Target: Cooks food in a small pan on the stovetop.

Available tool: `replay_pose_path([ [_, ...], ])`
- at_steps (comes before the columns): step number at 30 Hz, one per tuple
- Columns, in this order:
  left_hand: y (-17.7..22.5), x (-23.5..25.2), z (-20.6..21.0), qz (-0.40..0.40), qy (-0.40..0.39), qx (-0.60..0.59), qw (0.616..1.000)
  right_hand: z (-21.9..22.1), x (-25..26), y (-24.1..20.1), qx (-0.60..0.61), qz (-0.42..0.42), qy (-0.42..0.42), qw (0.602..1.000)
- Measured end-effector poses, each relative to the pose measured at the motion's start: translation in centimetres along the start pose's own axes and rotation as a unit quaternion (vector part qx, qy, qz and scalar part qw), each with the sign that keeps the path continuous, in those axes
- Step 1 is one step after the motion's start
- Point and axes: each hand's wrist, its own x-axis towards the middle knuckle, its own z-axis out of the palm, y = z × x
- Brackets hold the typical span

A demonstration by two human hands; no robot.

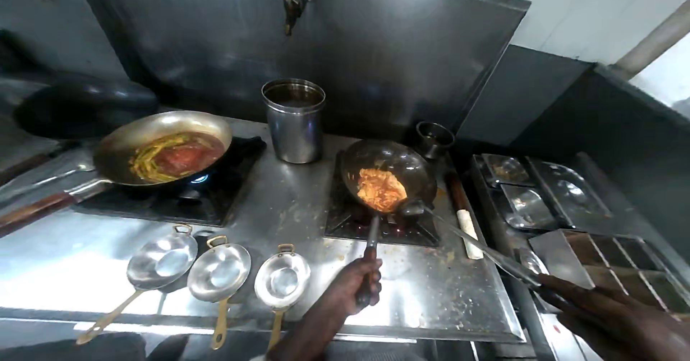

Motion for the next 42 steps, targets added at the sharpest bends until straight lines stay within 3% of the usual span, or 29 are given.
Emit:
replay_pose_path([
  [4, 0.0, 3.6, -1.3, 0.031, 0.01, 0.015, 0.999, 0.5, 1.3, -1.0, -0.001, 0.009, 0.029, 1.0],
  [12, -1.0, -1.4, -2.8, 0.005, -0.015, 0.034, 0.999, 2.1, 1.2, -2.4, 0.101, 0.013, -0.038, 0.994],
  [18, -1.2, 1.7, -3.5, 0.012, 0.019, 0.063, 0.998, 8.9, 9.4, -9.0, 0.247, 0.053, -0.066, 0.965],
  [23, -2.4, 2.4, -3.9, 0.031, 0.014, 0.059, 0.998, 11.6, 14.8, -13.9, 0.26, 0.072, -0.014, 0.963],
  [26, -1.8, 2.2, -4.1, 0.023, 0.018, 0.054, 0.998, 11.5, 11.4, -13.3, 0.291, 0.062, 0.044, 0.954],
  [29, -1.0, 1.8, -4.8, 0.019, 0.023, 0.058, 0.998, 10.3, 4.2, -10.1, 0.297, 0.065, 0.061, 0.951],
  [32, -0.3, 1.9, -5.7, 0.015, 0.014, 0.069, 0.997, 4.8, -1.4, -7.4, 0.179, 0.065, 0.029, 0.981],
  [35, -0.6, 2.9, -5.6, -0.002, -0.004, 0.066, 0.998, 2.2, -1.2, -7.1, 0.01, 0.051, 0.016, 0.999],
  [38, -2.1, 3.6, -4.4, 0.001, 0.007, 0.062, 0.998, 4.9, 4.0, -7.1, -0.053, 0.056, 0.007, 0.997],
  [42, -3.3, 3.7, -2.8, 0.024, 0.031, 0.06, 0.997, 9.2, 10.5, -6.8, 0.021, 0.069, -0.003, 0.997],
])
